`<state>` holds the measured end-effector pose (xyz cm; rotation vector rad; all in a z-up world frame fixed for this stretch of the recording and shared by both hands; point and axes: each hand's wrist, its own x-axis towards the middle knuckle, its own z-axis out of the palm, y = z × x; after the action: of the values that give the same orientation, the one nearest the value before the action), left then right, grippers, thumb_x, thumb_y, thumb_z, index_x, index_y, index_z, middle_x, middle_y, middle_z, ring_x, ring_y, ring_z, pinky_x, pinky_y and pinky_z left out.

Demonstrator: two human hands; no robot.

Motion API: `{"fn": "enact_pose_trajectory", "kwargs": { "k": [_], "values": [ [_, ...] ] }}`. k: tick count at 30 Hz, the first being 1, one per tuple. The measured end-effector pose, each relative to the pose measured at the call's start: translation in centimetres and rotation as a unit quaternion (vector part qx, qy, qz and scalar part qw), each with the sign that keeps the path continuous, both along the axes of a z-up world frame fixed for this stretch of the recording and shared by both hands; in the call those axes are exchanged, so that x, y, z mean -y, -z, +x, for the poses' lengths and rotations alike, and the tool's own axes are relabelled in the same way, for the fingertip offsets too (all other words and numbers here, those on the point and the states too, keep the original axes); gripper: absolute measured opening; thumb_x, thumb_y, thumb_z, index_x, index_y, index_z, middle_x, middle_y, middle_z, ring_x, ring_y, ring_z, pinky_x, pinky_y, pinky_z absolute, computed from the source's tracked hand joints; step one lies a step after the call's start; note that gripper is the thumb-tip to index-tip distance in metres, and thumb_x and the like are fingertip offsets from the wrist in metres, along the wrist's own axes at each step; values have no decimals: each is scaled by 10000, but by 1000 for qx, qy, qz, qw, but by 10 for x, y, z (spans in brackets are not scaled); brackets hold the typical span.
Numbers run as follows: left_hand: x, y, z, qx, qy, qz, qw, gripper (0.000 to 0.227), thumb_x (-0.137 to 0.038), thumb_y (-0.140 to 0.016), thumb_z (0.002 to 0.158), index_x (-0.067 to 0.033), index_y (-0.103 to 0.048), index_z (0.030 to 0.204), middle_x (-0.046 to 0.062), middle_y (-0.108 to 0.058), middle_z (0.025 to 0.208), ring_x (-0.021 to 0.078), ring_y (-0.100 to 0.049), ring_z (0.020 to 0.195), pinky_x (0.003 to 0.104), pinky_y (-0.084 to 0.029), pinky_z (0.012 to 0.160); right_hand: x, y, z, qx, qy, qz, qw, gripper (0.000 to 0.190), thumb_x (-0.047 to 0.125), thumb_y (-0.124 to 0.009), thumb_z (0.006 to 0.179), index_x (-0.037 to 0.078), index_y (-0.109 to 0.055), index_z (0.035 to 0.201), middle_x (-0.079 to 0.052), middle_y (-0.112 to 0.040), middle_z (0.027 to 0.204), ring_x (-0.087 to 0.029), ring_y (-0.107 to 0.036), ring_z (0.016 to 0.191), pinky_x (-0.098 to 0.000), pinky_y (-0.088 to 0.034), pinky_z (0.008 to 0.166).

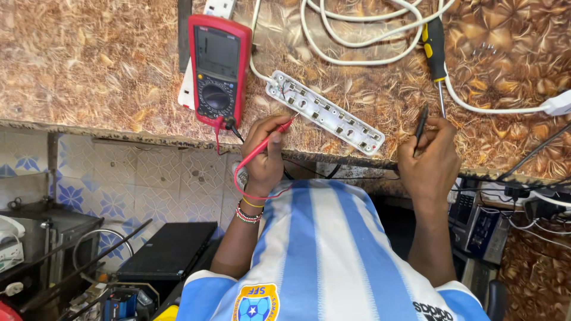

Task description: The person uses a multimeter to test the continuity of a disassembled power strip. They systematically touch the multimeter probes to various internal metal contacts and terminals within the power strip's casing.

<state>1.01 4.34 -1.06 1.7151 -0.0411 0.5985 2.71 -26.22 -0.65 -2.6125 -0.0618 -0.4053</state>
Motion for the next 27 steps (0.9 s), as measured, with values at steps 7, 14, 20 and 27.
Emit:
{"fn": "enact_pose_trajectory", "kwargs": {
  "k": [7,14,20,27],
  "values": [
    [6,19,2,-29,-3,-116,993,437,-372,-490,1065,9,-701,1107,186,-782,933,194,-745,731,297,-569,660,-2,-8,-13,-87,-136,387,908,222,101,-506,1002,-12,-684,1072,-114,-607,751,-222,-609,599,-344,-489,649],
    [11,7,-2,-56,40,-134,989,259,-117,-683,982,39,-650,1186,226,-765,1076,213,-752,879,321,-579,777,-53,-10,-17,120,-208,193,951,400,-10,-807,879,-63,-699,1260,-193,-710,910,-343,-721,814,-445,-607,732],
    [35,8,-11,-90,107,-213,967,280,-131,-614,1028,54,-636,1236,218,-743,1119,227,-742,958,374,-589,890,-40,28,-26,251,-166,267,915,381,47,-951,767,-60,-655,983,-173,-593,830,-293,-615,674,-399,-552,652],
    [49,0,-14,-93,155,-236,955,275,-140,-625,1022,71,-648,1198,228,-751,1066,220,-766,900,355,-613,855,-75,-8,-44,50,-189,460,866,507,404,-589,1002,-87,-567,1127,-238,-729,859,-332,-764,790,-366,-596,695]
  ]
}}
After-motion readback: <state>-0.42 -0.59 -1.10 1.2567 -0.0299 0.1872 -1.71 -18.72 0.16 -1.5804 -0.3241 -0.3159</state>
